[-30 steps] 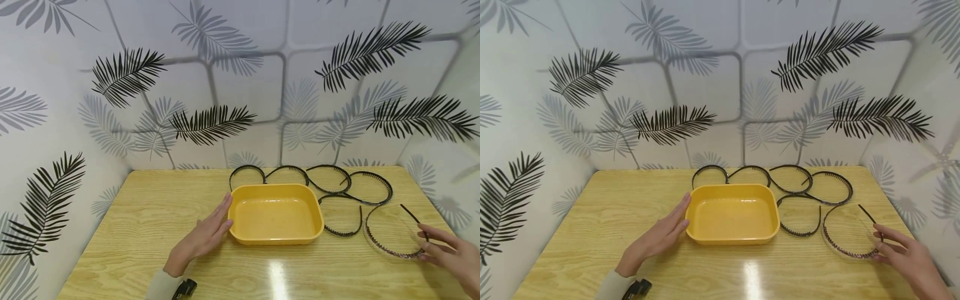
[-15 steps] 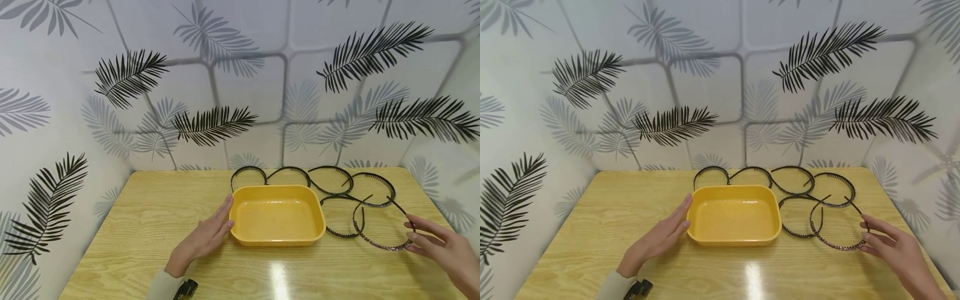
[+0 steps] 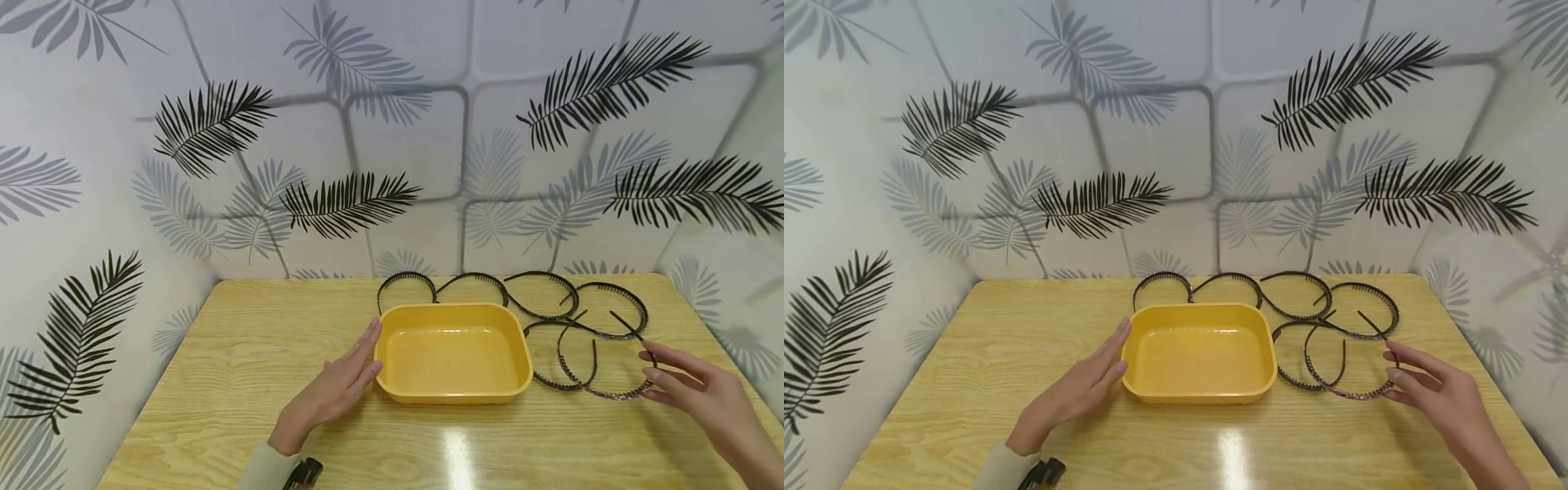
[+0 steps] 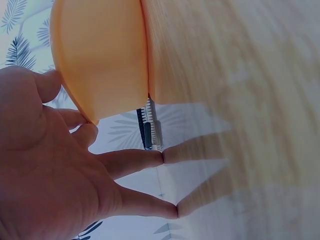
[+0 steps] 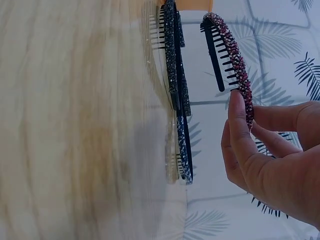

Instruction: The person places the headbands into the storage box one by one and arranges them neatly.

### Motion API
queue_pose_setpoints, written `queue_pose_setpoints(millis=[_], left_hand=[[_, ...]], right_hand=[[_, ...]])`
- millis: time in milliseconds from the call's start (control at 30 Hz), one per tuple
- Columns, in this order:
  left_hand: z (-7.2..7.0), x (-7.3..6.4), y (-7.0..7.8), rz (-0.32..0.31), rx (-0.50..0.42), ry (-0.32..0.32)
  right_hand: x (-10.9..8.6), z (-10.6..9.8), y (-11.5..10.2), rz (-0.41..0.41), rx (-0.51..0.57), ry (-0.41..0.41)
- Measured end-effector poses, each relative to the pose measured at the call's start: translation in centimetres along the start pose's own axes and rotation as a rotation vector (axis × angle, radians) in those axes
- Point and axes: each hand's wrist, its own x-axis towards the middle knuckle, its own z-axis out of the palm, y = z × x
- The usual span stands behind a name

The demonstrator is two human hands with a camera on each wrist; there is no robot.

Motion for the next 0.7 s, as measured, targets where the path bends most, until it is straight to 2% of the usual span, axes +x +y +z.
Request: queue_pose_setpoints(millis=[300, 433, 700], left_hand=[[-0.1, 0.0, -0.1, 0.004, -0.007, -0.008], [-0.1, 0.0, -0.2, 0.010, -0.016, -0.012], [0.0, 0.0, -0.2, 0.013, -0.018, -0.009]], right_hand=[[1.2, 1.7, -1.2, 0.022, -0.003, -0.028], [1.6, 2.5, -1.7, 0.023, 0.005, -0.010], [2.3, 4.1, -2.0, -0.022, 0.101, -0.039]])
